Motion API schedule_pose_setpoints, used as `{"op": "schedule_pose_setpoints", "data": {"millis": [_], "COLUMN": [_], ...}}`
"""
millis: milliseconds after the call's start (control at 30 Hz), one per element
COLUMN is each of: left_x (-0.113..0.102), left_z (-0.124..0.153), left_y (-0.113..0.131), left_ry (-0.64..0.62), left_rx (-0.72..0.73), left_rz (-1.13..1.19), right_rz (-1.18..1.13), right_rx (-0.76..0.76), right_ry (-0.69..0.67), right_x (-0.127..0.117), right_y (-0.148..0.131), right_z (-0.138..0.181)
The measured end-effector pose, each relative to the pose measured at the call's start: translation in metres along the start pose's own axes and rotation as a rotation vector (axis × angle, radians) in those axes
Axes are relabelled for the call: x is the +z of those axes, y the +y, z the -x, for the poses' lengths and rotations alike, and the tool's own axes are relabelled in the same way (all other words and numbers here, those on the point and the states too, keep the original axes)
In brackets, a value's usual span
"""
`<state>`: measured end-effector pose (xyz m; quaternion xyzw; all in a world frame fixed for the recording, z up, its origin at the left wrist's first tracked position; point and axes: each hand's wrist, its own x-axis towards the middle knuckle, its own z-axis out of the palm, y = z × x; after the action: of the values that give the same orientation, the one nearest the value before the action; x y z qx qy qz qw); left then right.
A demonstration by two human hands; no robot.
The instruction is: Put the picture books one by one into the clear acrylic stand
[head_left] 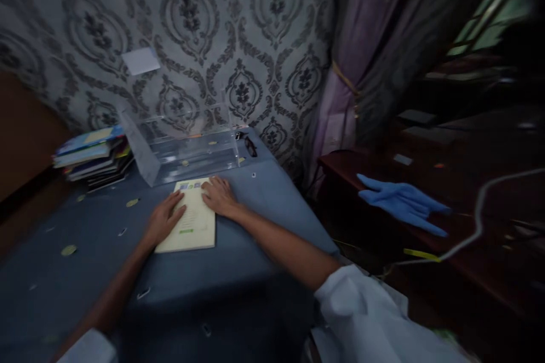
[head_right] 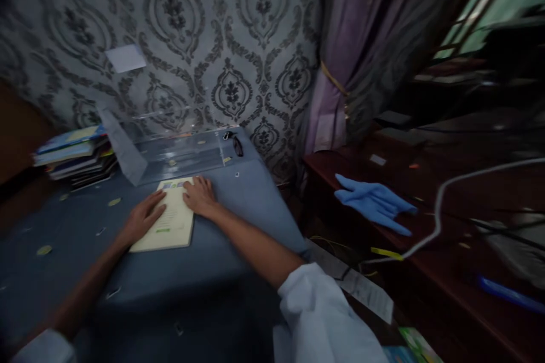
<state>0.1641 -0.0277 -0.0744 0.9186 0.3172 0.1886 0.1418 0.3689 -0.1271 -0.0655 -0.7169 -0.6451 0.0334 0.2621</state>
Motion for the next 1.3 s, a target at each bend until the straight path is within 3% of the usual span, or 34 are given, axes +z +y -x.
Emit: {"op": "schedule_pose_setpoints", "data": {"millis": [433,733,900,1100,1300], "left_x": [0.003,0.012,0.008,-0.01,0.001], "left_z": [-0.001,0.0,-0.001,-0.024,-0.055], "left_y": [0.0,-0.005,0.004,0.025,0.01], "left_ry": [-0.034,0.02,-0.006,-0.084,-0.118], "left_rx": [-0.035,-0.033,-0.027,0.12,0.199], "left_rz": [-0.055,-0.067,-0.152,-0.291,-0.117], "right_rz": [-0.09,-0.068,-0.054,-0.081,-0.085], "right_rx": [-0.056,-0.04,-0.052,-0.065,-0.088], "right_ry": [-0.003,0.04,0.064,0.109,0.201], "right_x": [0.013,0.017,0.014,0.021,0.035], "right_y": [0.015,0.017,0.017,0.028,0.048], "right_z": [-0.01,-0.008,-0.005,-0.007,-0.007]}}
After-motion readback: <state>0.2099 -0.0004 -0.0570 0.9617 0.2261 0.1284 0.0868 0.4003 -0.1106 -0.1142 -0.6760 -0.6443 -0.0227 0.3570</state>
